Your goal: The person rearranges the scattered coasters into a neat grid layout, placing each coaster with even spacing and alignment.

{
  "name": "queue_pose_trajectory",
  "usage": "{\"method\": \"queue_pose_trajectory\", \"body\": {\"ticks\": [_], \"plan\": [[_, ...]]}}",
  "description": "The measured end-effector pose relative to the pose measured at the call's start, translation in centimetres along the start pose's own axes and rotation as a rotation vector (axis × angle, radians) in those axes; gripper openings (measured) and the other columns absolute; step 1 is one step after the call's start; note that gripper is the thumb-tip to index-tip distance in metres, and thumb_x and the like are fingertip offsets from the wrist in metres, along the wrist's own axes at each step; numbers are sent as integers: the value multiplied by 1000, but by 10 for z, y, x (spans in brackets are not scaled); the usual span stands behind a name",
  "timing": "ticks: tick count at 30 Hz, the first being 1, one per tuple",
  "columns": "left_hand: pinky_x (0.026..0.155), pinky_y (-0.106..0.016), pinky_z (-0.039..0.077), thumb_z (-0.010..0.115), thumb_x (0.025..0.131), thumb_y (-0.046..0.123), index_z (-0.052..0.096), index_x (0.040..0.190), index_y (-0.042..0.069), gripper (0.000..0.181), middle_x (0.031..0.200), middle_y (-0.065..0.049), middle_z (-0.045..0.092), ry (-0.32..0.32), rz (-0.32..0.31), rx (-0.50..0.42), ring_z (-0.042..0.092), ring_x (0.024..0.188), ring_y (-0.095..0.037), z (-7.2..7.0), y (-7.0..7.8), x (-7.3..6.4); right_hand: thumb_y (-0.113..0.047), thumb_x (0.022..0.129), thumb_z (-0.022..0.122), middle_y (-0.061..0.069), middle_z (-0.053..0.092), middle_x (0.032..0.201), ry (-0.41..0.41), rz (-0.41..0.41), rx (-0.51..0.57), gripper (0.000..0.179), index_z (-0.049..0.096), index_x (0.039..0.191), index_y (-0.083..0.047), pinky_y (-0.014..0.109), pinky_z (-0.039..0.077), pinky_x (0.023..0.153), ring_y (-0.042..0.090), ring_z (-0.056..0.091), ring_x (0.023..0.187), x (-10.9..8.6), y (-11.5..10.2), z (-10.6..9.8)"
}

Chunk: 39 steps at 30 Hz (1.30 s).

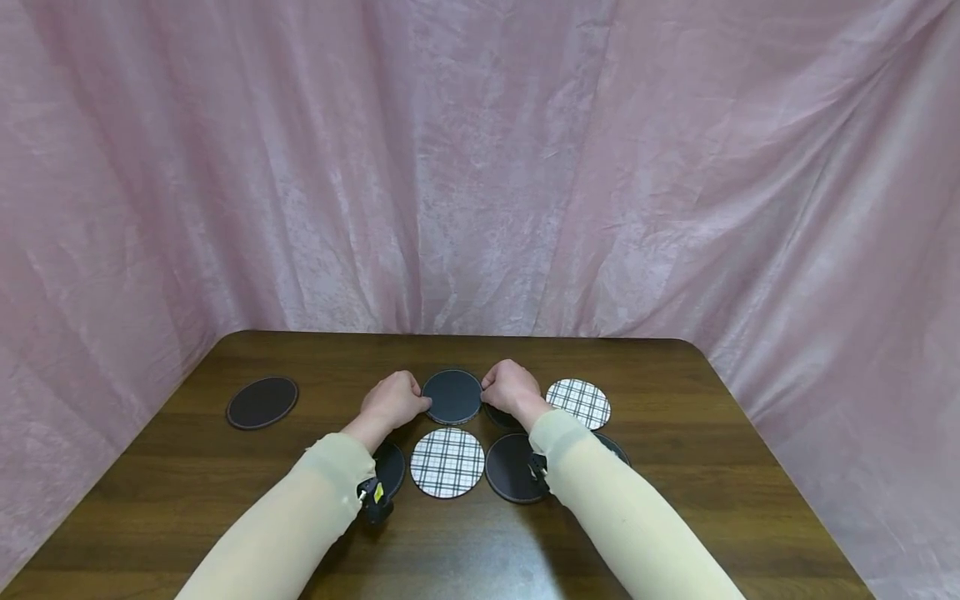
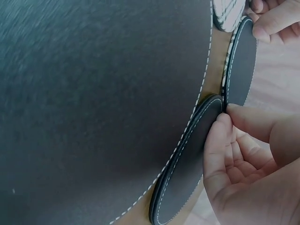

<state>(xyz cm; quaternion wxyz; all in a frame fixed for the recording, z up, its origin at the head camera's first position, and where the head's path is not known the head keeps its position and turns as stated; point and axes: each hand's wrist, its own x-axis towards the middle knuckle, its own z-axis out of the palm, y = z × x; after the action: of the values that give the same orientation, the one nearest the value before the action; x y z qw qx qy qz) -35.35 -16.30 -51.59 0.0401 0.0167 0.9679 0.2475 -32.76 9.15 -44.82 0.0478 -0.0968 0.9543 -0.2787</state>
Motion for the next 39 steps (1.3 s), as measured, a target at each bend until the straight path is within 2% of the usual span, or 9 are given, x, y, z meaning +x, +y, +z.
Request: {"method": "queue_pose_trajectory", "body": {"ticks": [4,8,11,21,26,31,33,37,39], "plan": [[63,-40,42,84,97,36,61,77,16,36,84,-2,57,-21,-1,6,54,73,-22,-7,7,-9,-10,92,80,-4,73,84,17,-32,-29,11,82,83,-17,43,55,76,22,63,79,7,7,8],[59,-39,39,82,98,36,55,69,17,44,74,-2,52,-31,20,32,49,67,-22,-6,8,-6,-11,95,82,0,80,105,9,16,-10,8,87,102,-12,44,58,90,24,71,97,-12,-12,-7],[59,-38,41,82,98,35,57,68,17,42,73,-2,54,-25,49,62,51,67,-22,-2,4,0,-12,97,80,2,81,109,23,13,-25,12,86,108,-9,43,58,91,25,72,101,-20,-19,-12],[73,-40,51,84,98,32,66,86,12,30,90,-3,64,-23,117,81,61,81,-24,6,-3,11,-12,99,81,3,81,114,11,13,-19,15,85,113,-8,45,57,98,27,72,108,-21,-16,-12],[76,-41,50,85,97,30,64,94,10,29,93,-3,64,1,130,65,59,83,-26,2,5,2,-13,99,81,3,80,114,9,23,-14,15,85,112,-8,45,56,100,28,71,111,-19,-14,-13],[79,-43,50,85,97,27,62,96,7,30,94,-7,63,4,130,48,58,85,-28,-12,21,-19,-13,99,80,2,80,116,-2,29,-3,16,85,114,-9,45,56,102,29,71,114,-20,-14,-12],[78,-43,50,86,97,28,62,95,8,31,92,-6,62,7,143,46,58,84,-27,-11,15,-15,-13,98,81,2,80,116,-3,27,-4,16,85,114,-9,45,56,102,29,71,114,-19,-15,-12],[77,-41,49,88,94,33,61,94,11,35,91,-3,62,1,151,35,59,84,-27,6,-6,9,-14,98,81,2,80,115,-14,26,-14,16,84,113,-9,45,55,102,29,71,114,-18,-15,-12],[77,-41,49,89,94,33,61,94,11,35,91,-4,63,-13,144,24,60,84,-27,9,-10,13,-15,99,80,3,79,114,-22,28,-19,16,84,113,-8,45,54,103,30,70,115,-18,-16,-12]]}}
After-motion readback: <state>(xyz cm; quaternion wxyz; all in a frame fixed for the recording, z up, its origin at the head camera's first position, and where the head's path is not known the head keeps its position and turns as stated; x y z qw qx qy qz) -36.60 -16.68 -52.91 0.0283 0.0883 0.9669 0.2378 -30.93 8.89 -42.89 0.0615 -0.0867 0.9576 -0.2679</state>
